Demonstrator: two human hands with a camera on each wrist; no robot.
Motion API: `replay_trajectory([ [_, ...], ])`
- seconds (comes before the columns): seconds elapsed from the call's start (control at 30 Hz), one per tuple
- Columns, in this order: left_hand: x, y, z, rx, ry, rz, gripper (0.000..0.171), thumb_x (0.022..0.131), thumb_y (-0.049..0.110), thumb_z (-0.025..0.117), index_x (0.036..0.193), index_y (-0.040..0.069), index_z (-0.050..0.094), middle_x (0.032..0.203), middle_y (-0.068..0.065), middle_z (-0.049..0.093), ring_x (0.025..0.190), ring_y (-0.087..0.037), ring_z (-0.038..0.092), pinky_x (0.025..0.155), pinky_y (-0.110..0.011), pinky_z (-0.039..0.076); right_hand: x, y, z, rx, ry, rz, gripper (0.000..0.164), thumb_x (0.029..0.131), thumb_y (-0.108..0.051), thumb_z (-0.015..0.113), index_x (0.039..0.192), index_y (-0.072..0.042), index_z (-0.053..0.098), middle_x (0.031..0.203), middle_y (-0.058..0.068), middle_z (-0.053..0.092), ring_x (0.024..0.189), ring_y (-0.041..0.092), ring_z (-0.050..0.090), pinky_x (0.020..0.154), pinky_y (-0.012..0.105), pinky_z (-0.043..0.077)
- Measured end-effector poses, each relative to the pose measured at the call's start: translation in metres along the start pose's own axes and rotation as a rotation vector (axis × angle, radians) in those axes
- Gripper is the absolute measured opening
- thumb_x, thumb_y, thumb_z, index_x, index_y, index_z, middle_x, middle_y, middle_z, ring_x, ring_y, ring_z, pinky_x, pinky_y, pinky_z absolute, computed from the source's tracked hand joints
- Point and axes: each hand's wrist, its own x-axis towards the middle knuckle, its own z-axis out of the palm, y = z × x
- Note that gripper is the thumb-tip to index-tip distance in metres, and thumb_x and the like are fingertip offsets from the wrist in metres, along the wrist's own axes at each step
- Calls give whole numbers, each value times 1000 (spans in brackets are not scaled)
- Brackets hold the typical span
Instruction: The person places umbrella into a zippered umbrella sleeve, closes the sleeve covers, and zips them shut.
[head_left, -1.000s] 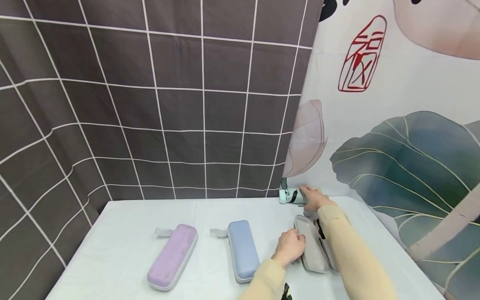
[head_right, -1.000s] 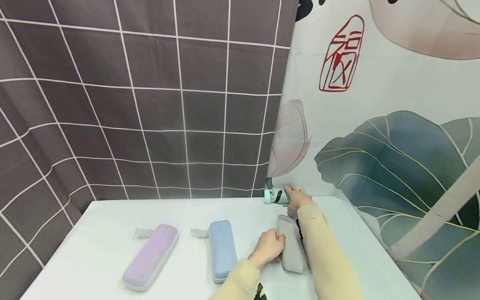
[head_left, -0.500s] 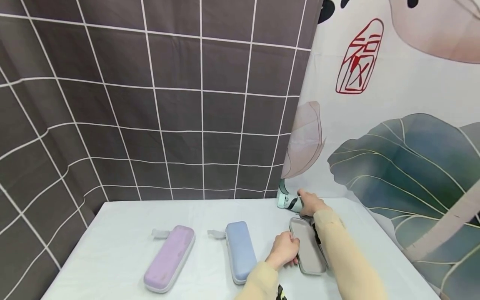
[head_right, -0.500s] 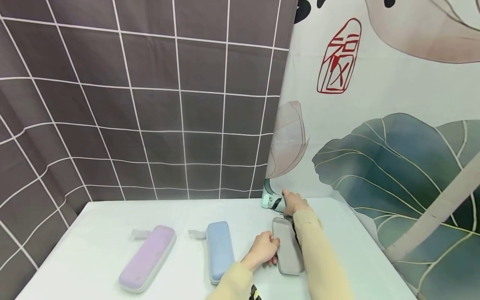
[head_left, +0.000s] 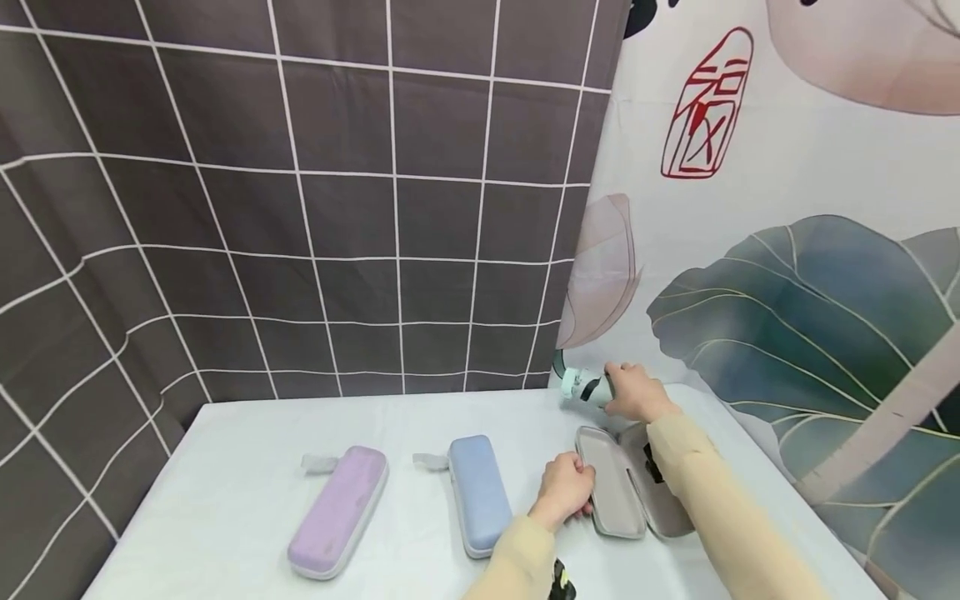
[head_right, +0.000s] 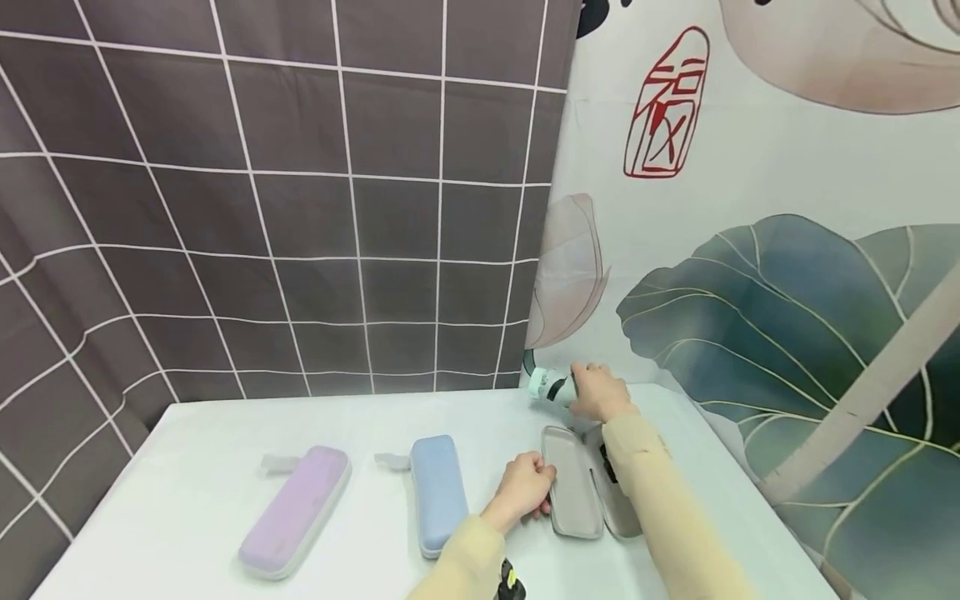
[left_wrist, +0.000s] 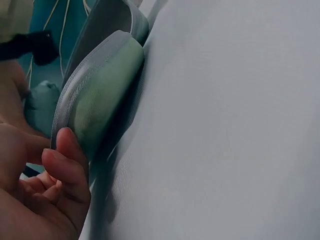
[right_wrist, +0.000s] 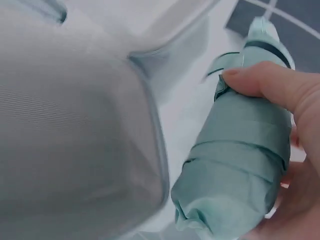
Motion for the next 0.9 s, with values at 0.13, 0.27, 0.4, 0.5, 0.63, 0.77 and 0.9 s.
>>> replay_trajectory([
  [0.13,-2,0,1,-15,10,11,33,92,11,60,65,17,41,39,4,46,30,-8,41,31,-22,31,-17,-7,-20,31,49,35,60,71,-20,77,119,1,50,97,19,58,77,31,54,56,45,44],
  [0.27,-2,0,2,-32,-11,6,32,92,11,60,66,17,42,40,4,47,32,-8,44,32,-21,33,-37,-15,-38,58,91,83,52,72,-28,76,109,-2,51,85,12,57,64,25,51,52,40,40],
  [0.4,-1,0,2,-42,-12,13,31,92,12,59,67,17,42,41,4,47,32,-8,43,32,-21,32,-61,-24,-45,109,138,131,47,75,-32,74,100,0,49,76,9,56,58,24,51,49,38,39],
  [0.5,1,0,1,-40,3,25,31,92,13,60,66,17,42,41,5,47,32,-7,43,32,-21,31,-78,-30,-42,139,174,167,49,78,-32,74,99,3,49,73,11,56,57,24,52,49,39,40],
  [0.63,2,-1,0,-40,8,13,32,92,13,60,66,18,42,43,4,48,33,-7,45,33,-21,34,-106,-32,-31,172,170,242,56,80,-34,74,103,9,47,73,15,56,59,27,54,51,42,42],
  [0.77,1,-2,0,-64,-8,9,31,92,12,61,67,17,43,47,2,51,34,-7,47,34,-22,39,-127,-30,-15,197,146,333,62,80,-34,72,108,12,44,74,18,56,59,30,55,52,44,44],
  [0.9,0,-1,-1,-63,-14,4,28,92,12,61,69,16,45,48,1,52,35,-8,48,34,-22,39,-137,-28,-1,211,95,383,66,79,-35,72,113,14,44,76,19,58,60,29,56,51,43,45],
])
